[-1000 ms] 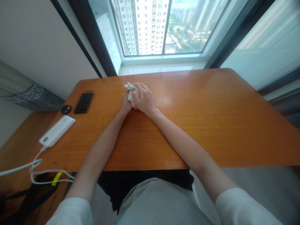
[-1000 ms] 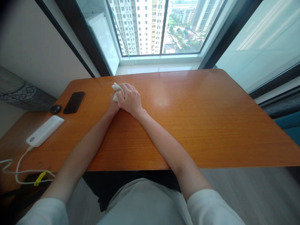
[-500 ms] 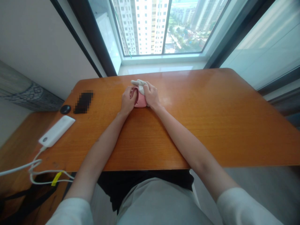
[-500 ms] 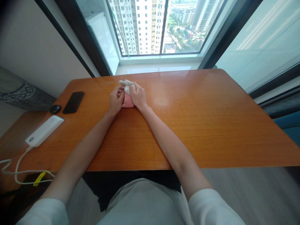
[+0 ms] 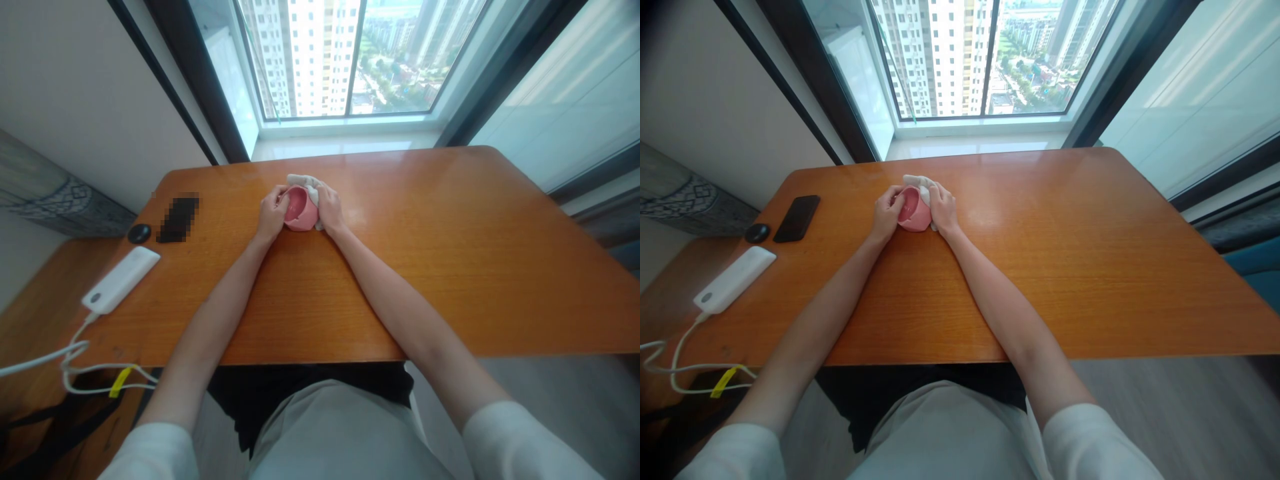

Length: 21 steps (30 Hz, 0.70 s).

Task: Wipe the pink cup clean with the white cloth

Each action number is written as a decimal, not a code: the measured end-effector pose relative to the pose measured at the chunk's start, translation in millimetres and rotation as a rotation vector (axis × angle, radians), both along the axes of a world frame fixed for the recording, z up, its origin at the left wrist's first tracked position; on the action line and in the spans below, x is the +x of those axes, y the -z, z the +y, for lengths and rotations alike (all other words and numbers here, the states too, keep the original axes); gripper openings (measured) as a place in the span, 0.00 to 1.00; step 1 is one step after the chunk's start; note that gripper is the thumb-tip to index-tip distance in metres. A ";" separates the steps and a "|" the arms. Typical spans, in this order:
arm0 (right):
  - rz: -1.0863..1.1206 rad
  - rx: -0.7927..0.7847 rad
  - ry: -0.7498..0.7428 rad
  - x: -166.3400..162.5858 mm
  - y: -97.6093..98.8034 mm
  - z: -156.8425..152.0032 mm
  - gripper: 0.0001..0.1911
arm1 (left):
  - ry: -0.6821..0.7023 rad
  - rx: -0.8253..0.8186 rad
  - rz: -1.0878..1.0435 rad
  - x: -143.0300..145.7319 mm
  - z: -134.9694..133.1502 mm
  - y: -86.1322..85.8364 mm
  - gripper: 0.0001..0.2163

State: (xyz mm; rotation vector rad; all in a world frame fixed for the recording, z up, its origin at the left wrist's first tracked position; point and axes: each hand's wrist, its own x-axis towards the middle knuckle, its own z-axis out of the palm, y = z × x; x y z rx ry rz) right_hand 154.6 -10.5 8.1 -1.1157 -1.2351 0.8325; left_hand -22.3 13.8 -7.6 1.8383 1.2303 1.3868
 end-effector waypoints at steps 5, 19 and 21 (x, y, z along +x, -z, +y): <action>-0.100 0.047 0.008 0.5 2.3 -0.3 0.29 | 0.029 -0.023 -0.021 -2.4 2.0 1.9 0.10; -0.532 0.401 0.001 -5.3 -10.2 -23.6 0.30 | 0.033 -0.074 -0.096 -5.5 9.0 8.0 0.11; -0.546 0.415 -0.004 -6.3 -9.8 -23.2 0.30 | -0.003 -0.055 -0.090 -4.4 7.1 6.6 0.11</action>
